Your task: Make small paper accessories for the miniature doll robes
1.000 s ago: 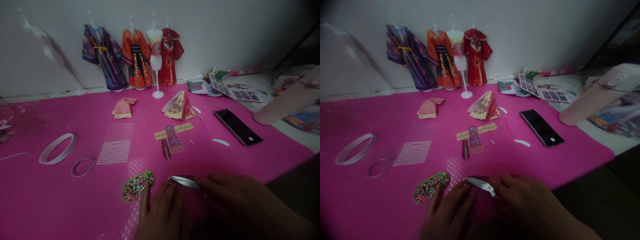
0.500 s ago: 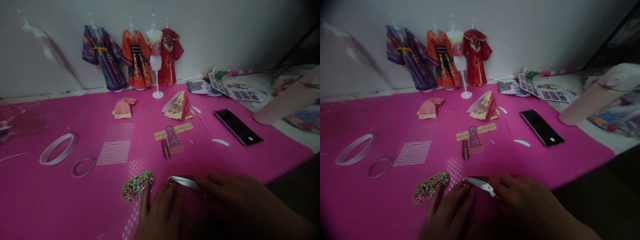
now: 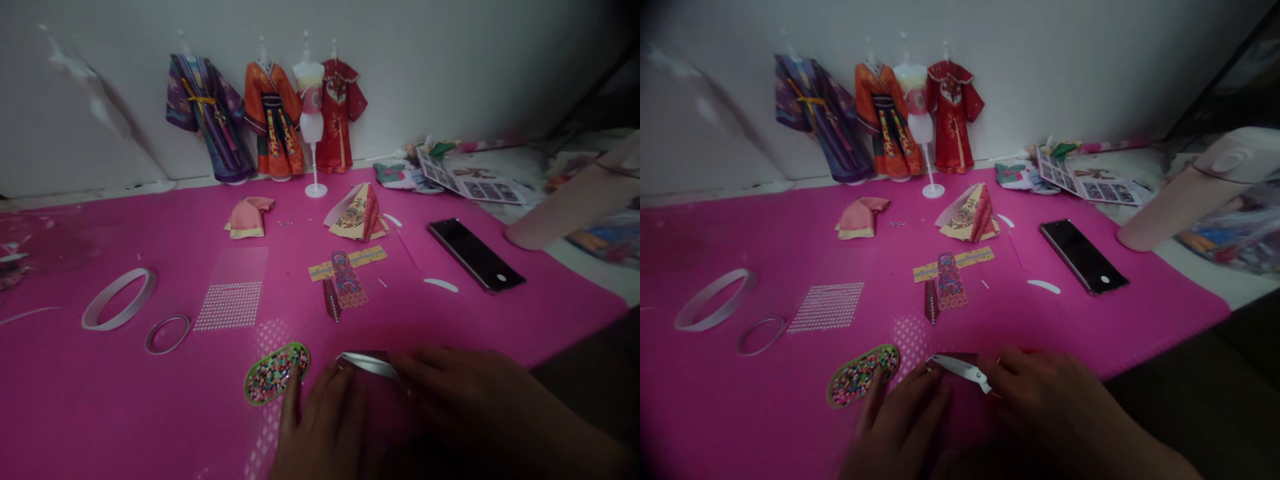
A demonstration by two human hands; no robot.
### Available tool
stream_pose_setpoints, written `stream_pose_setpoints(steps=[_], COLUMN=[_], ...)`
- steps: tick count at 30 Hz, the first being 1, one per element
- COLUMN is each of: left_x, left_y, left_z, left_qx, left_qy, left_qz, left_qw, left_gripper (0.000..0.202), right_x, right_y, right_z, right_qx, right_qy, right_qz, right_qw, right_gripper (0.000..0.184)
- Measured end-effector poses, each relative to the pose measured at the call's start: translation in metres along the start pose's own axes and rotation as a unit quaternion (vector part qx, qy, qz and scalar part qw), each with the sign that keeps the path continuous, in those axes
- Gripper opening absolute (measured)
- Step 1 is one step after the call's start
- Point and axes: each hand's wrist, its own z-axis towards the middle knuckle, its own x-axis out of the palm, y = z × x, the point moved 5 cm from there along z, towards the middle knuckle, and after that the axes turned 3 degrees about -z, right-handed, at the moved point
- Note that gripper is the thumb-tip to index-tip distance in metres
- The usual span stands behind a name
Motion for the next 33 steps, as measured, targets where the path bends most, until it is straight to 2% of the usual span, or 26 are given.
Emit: stream_pose_setpoints(steps=[5,11,21,29,33], left_x=[0.000,0.000,0.000,0.004,0.004], left_y=[0.001,0.001,0.003,0.004,0.005], left_z=[0.000,-0.001,0.000,-0.002,-0.005], left_qx=[-0.003,0.006,0.019,0.017,0.021], left_qy=[0.000,0.005,0.002,-0.021,-0.033], left_qz=[0.003,0.004,0.020,0.030,0.038], left_qw=[1.000,1.000,1.000,0.999,0.999], left_gripper=[0.039,0.044,0.043,0.039,0.039], right_x=[0.003,0.003,0.006,0.001,0.007], right_y=[-0.002,-0.001,-0.006,-0.015,-0.017], right_z=[-0.001,0.000,-0.003,-0.014,-0.020], right_qx=[-0.004,-0.009,0.023,0.093,0.126], right_qy=[0.030,0.027,0.033,0.035,0.054], right_qz=[-0.005,-0.006,0.008,0.038,0.053], right_qw=[1.000,1.000,0.999,0.994,0.989], right_gripper=[0.038,0.032,0.037,0.035,0.031])
